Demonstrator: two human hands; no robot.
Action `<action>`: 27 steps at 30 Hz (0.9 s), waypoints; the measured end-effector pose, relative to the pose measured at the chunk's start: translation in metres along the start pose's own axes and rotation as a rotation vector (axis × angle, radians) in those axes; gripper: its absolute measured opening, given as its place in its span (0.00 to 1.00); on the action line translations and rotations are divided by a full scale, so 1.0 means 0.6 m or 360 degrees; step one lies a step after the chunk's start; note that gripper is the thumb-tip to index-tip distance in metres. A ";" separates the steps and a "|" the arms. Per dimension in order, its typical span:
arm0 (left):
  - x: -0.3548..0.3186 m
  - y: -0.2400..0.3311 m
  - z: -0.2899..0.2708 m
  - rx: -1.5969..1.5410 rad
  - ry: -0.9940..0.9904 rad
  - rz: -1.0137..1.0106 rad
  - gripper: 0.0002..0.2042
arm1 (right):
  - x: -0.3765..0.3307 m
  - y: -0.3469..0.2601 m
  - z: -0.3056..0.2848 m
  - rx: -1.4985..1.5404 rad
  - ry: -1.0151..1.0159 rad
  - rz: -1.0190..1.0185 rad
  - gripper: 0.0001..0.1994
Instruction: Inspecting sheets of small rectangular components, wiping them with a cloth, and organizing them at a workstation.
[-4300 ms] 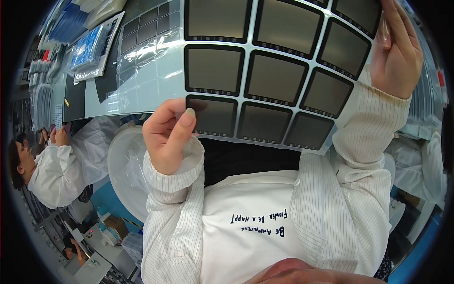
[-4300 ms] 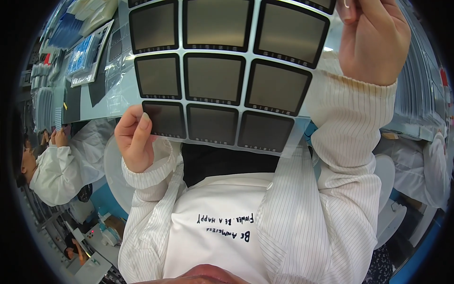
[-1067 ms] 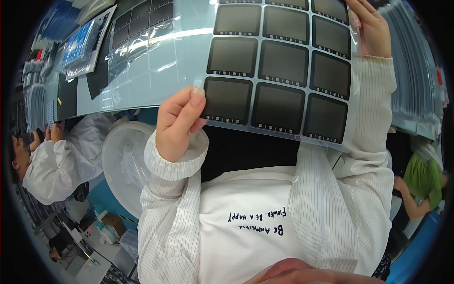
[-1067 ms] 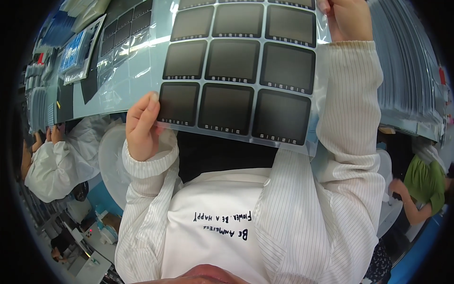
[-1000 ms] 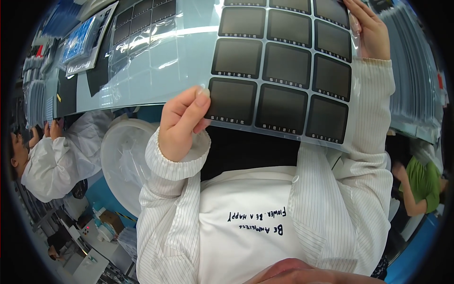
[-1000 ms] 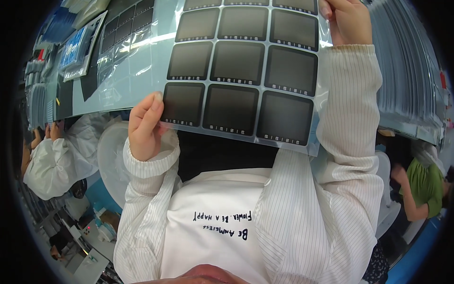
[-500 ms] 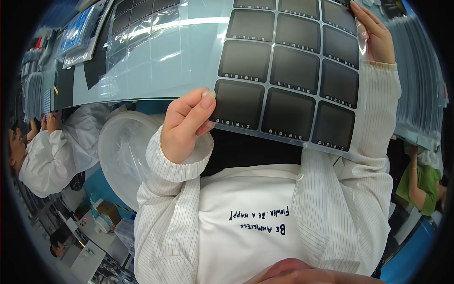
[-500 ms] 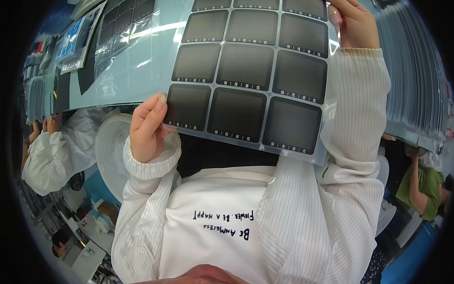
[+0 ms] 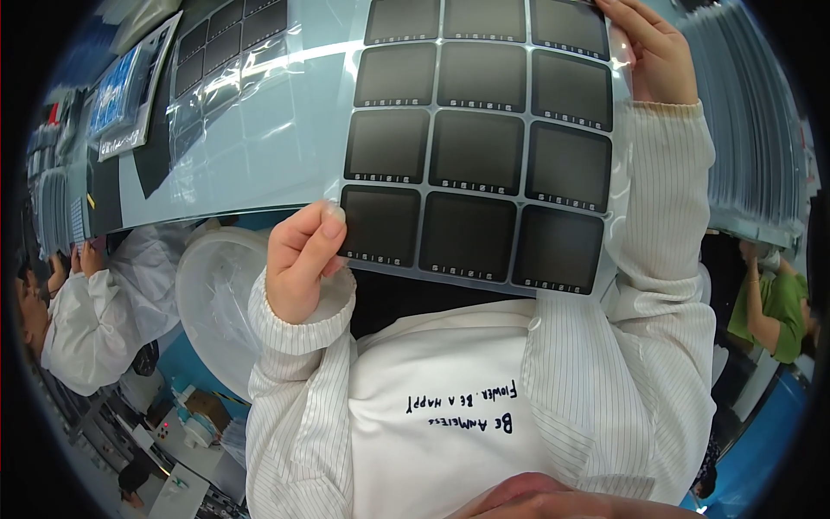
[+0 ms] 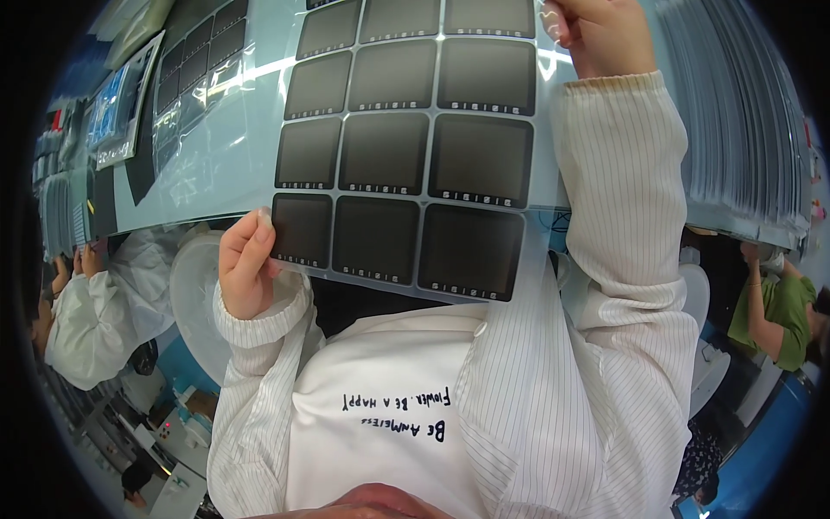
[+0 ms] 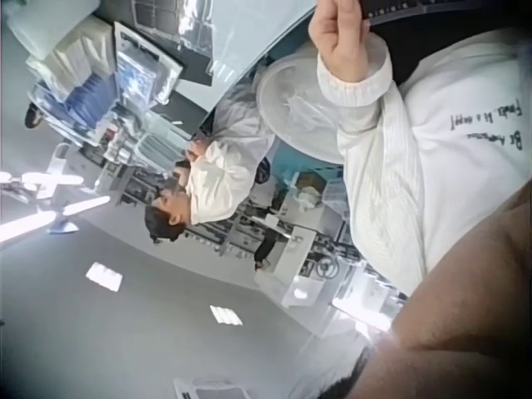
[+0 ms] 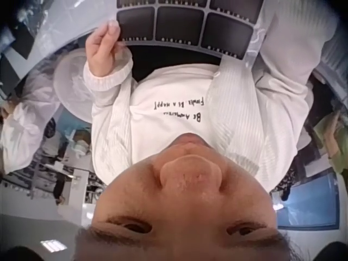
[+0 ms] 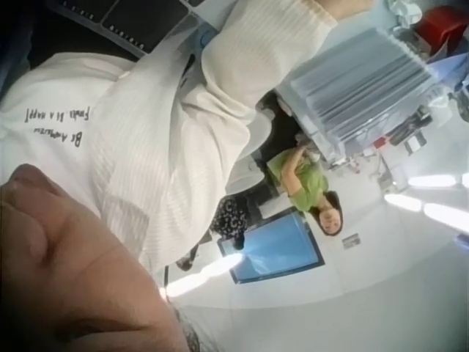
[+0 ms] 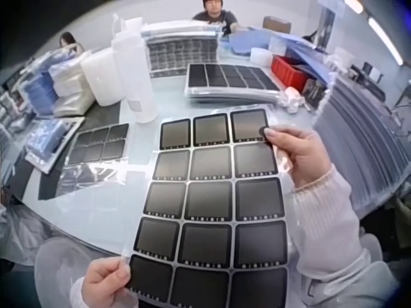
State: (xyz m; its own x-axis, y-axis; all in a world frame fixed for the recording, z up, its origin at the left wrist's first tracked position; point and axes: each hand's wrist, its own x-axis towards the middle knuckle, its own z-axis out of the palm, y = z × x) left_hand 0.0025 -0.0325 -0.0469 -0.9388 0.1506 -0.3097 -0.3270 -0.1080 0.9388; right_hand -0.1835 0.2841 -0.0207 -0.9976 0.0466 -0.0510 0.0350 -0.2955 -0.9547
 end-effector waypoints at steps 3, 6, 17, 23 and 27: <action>-0.001 -0.003 -0.004 -0.0015 0.0026 0.0012 0.11 | 0.001 0.002 -0.009 -0.0265 -0.0032 -0.0065 0.07; 0.000 -0.005 -0.005 -0.0044 0.0060 0.0012 0.11 | 0.002 0.006 -0.010 -0.0233 -0.0031 -0.0053 0.07; 0.000 -0.006 -0.008 0.0001 0.0026 0.0083 0.12 | 0.006 0.011 -0.001 -0.0136 -0.0105 0.0044 0.06; 0.003 -0.011 -0.009 0.0081 -0.0094 0.0160 0.12 | 0.002 0.005 0.002 -0.0157 -0.0065 0.0045 0.06; 0.011 -0.018 -0.008 0.0226 -0.0138 0.0322 0.12 | 0.000 -0.004 -0.006 -0.0149 -0.0037 0.0043 0.07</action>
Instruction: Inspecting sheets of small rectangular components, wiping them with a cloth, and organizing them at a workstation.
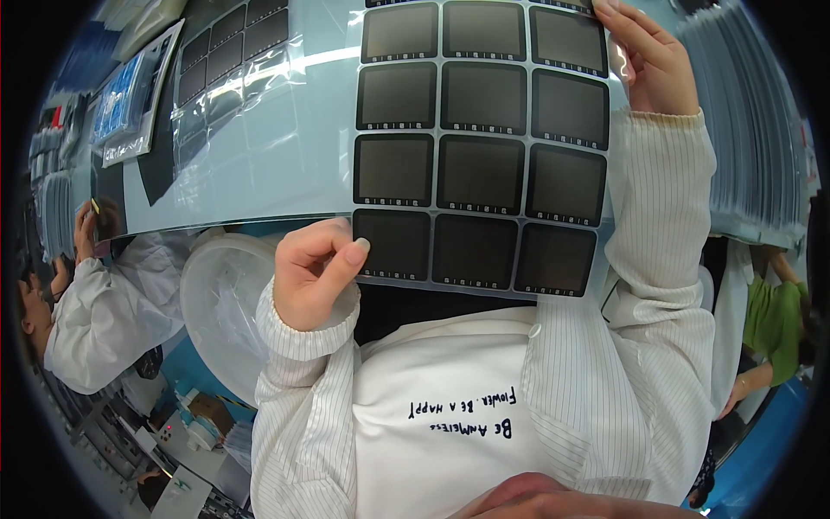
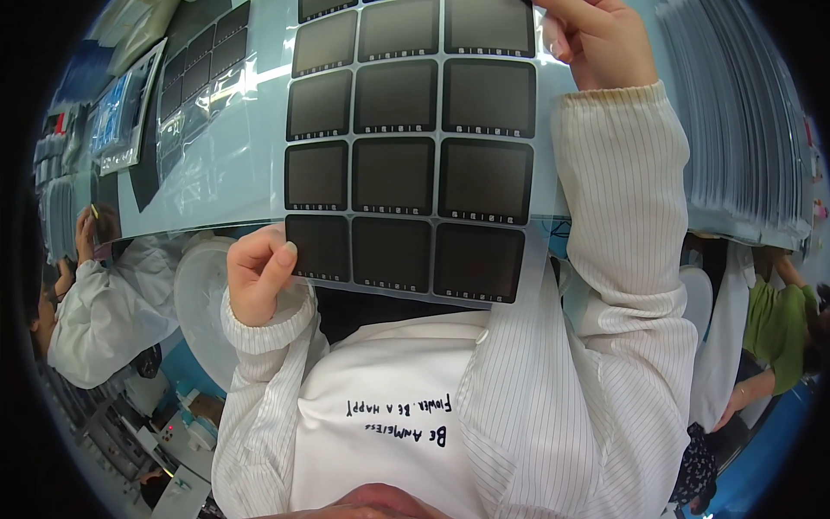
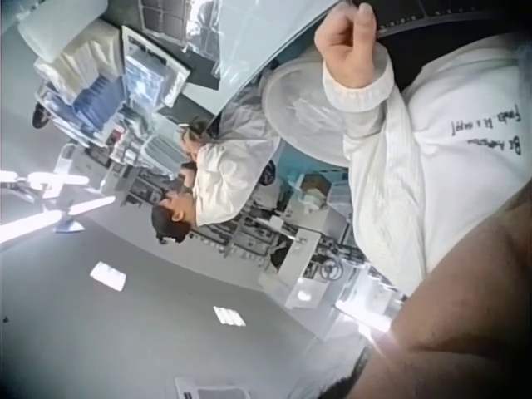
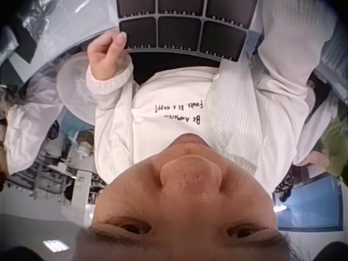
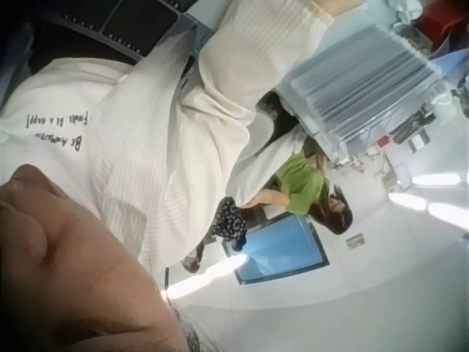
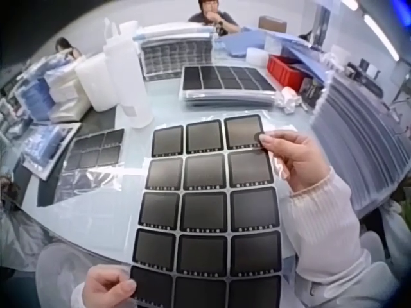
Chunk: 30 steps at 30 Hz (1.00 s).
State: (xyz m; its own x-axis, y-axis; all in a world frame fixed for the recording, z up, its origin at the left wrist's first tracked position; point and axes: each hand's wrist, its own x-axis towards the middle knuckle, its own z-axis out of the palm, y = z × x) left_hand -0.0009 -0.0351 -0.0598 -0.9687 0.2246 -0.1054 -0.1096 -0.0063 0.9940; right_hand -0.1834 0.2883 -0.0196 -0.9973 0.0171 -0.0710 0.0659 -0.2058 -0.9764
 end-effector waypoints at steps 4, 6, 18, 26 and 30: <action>0.001 0.004 0.004 0.0225 0.0037 0.0111 0.12 | 0.007 0.015 -0.041 -0.0292 -0.0141 -0.0127 0.13; -0.002 0.006 0.003 0.0297 0.0057 0.0125 0.12 | 0.007 0.024 -0.031 -0.0235 -0.0135 -0.0131 0.13; 0.005 0.003 0.009 0.0530 0.0097 0.0202 0.11 | -0.013 0.011 -0.005 -0.0280 -0.0063 -0.0124 0.12; 0.004 -0.001 0.016 0.0545 0.0197 0.0206 0.12 | -0.016 0.013 0.008 -0.0298 0.0026 -0.0078 0.13; 0.011 0.013 0.033 0.0478 0.0325 0.0073 0.13 | -0.011 0.020 0.020 -0.0362 0.0137 -0.0129 0.15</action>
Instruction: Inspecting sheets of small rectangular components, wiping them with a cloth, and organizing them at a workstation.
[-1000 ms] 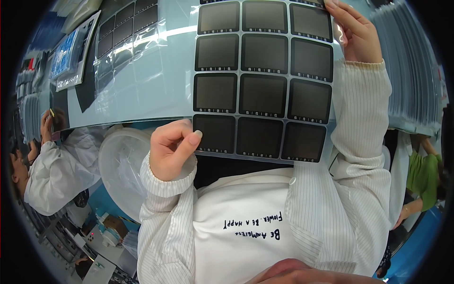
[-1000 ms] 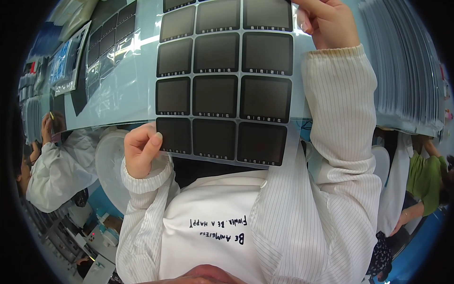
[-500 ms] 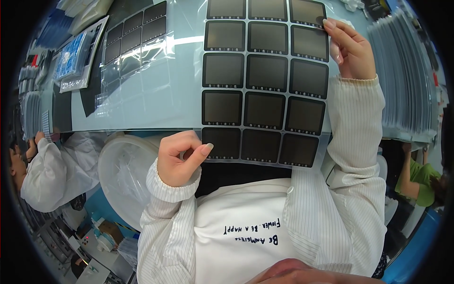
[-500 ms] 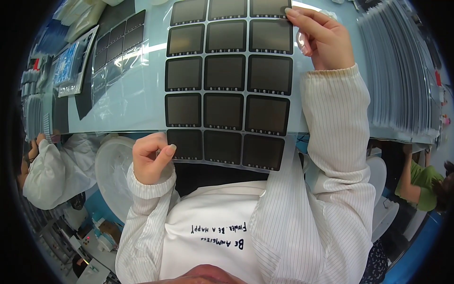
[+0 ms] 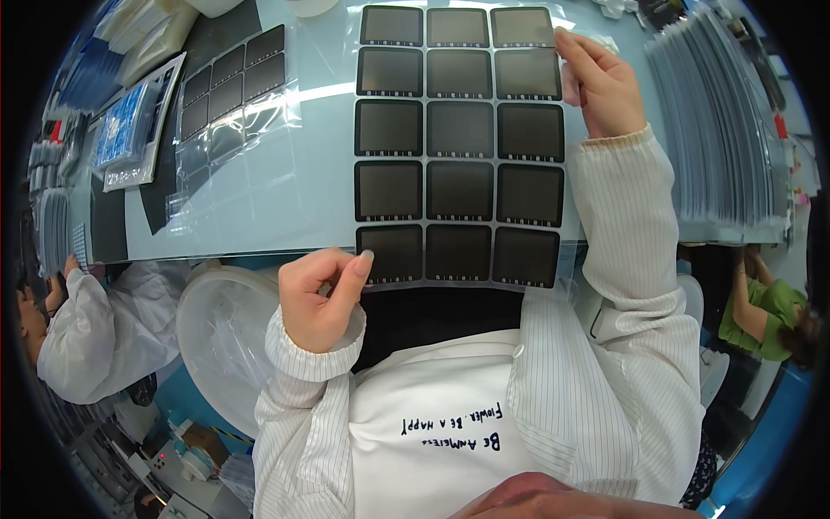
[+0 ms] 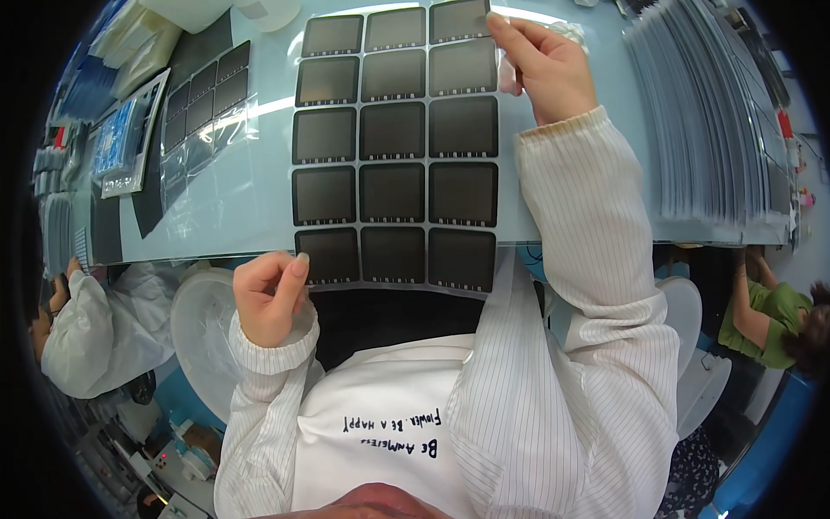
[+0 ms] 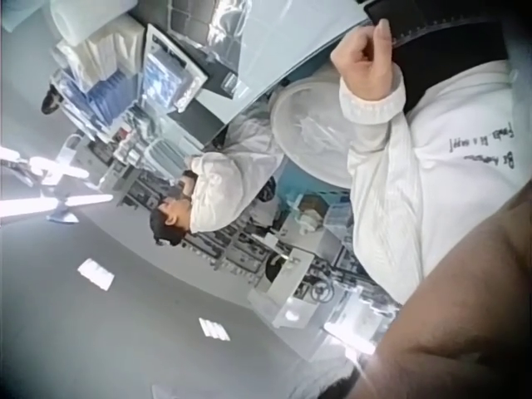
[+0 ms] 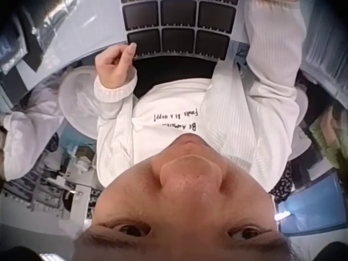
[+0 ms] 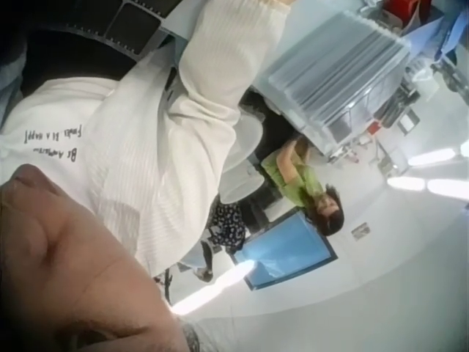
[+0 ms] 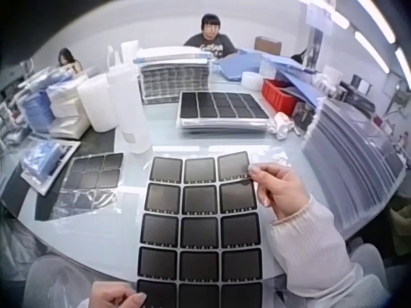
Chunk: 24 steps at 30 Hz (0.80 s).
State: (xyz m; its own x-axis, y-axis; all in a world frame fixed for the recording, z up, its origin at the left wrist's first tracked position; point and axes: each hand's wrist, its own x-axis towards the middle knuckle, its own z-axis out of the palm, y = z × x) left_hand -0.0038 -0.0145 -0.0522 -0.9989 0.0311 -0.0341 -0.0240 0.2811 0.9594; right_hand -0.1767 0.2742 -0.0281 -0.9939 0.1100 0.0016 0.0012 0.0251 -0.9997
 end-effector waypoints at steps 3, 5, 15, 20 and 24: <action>0.009 0.015 0.010 0.0021 0.0127 -0.0091 0.13 | 0.022 -0.002 -0.038 -0.0088 0.0023 -0.0009 0.17; 0.017 0.021 0.014 0.0115 0.0196 -0.0086 0.13 | 0.031 -0.018 -0.064 -0.0357 0.0201 -0.0270 0.18; 0.044 0.024 0.030 0.0492 0.0234 0.0017 0.16 | 0.092 0.043 -0.162 -0.1900 0.0515 -0.1158 0.17; 0.048 0.023 0.034 0.0623 0.0280 0.0062 0.17 | 0.086 0.048 -0.135 -0.1764 0.0420 -0.0587 0.16; 0.048 0.014 0.035 0.0719 0.0264 0.0095 0.18 | -0.010 0.009 -0.076 -0.1128 -0.0341 -0.0784 0.17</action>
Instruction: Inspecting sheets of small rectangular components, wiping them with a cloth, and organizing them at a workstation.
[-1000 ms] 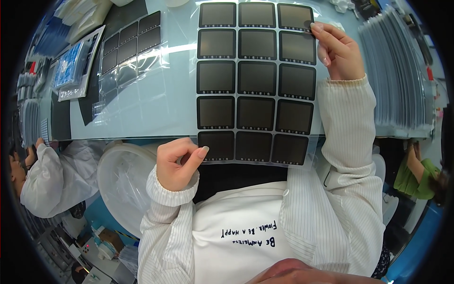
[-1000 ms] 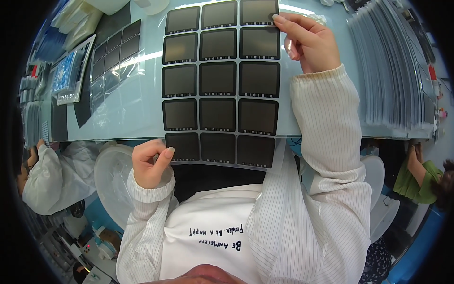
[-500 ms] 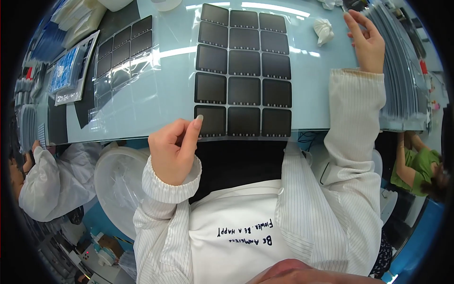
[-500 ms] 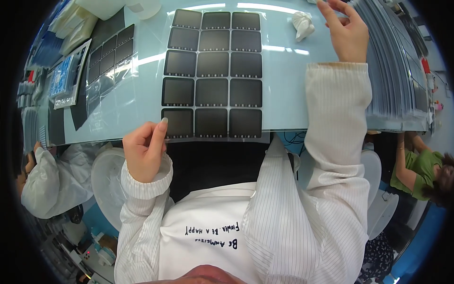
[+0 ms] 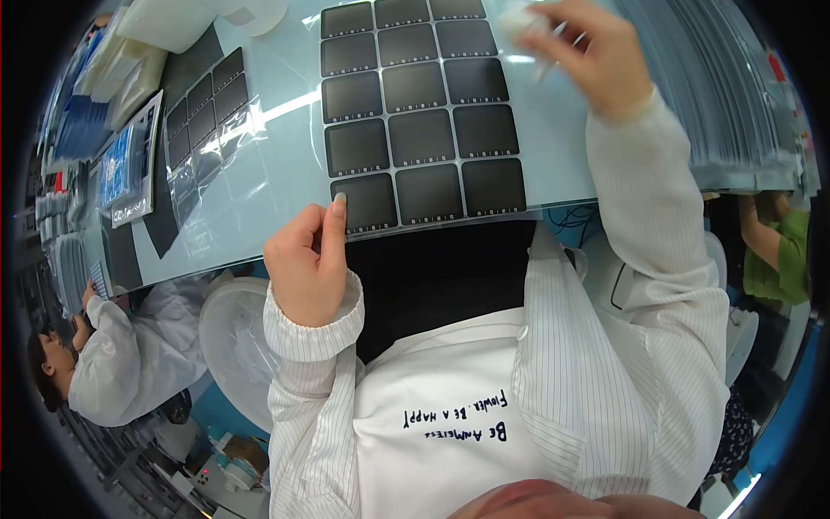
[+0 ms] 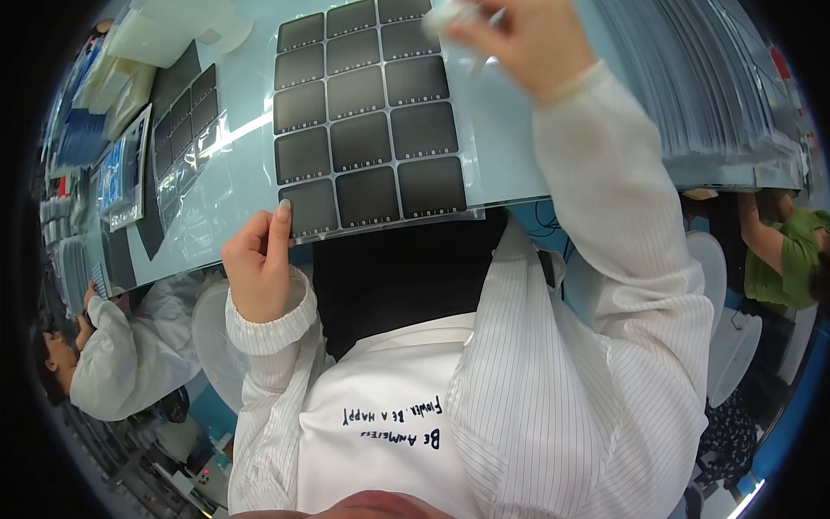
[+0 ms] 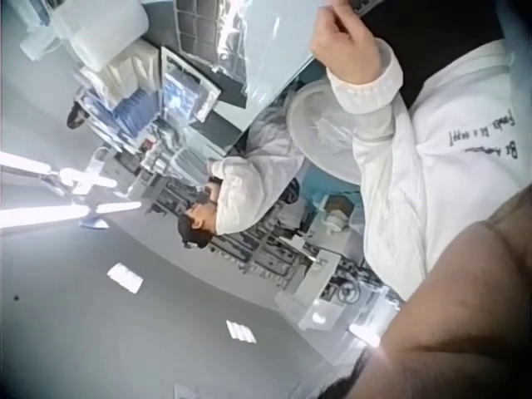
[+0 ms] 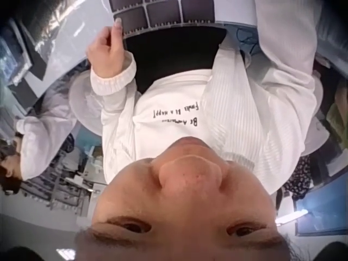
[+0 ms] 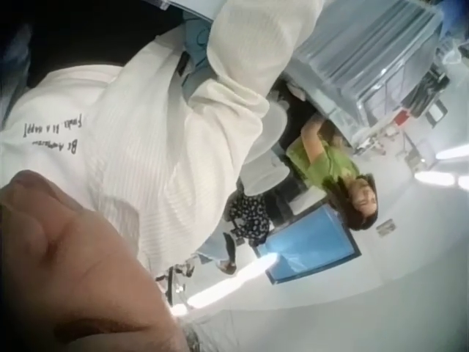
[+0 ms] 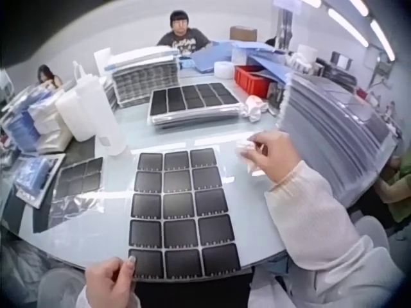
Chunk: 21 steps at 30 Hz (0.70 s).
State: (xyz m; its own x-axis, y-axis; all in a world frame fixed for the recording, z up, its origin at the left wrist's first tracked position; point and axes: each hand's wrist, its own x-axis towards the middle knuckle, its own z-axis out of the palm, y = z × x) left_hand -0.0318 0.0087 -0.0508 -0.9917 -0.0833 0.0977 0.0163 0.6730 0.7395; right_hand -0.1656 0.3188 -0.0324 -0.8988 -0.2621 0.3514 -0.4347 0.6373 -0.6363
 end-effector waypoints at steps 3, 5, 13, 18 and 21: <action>0.003 0.005 -0.005 0.0119 -0.0025 0.0024 0.18 | -0.063 -0.065 0.051 0.0014 -0.0234 -0.0466 0.12; 0.004 0.006 -0.005 0.0039 -0.0035 -0.0016 0.19 | -0.071 -0.063 0.057 0.0000 -0.0168 -0.0394 0.12; 0.005 0.008 -0.001 0.0053 0.0007 -0.0008 0.19 | -0.088 -0.070 0.074 0.0091 -0.0225 -0.0456 0.14; 0.010 0.005 0.005 0.0065 -0.0022 -0.0017 0.19 | -0.065 -0.037 0.062 -0.0166 0.0042 -0.0252 0.12; 0.005 0.005 0.002 0.0205 0.0049 0.0025 0.18 | -0.096 -0.093 0.084 -0.0016 -0.0248 -0.0487 0.13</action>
State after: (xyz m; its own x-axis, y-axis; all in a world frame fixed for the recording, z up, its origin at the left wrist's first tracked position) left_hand -0.0347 0.0115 -0.0488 -0.9871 -0.0932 0.1303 0.0133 0.7630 0.6463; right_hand -0.0925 0.2621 -0.0518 -0.7251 -0.5495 0.4151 -0.6856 0.5188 -0.5107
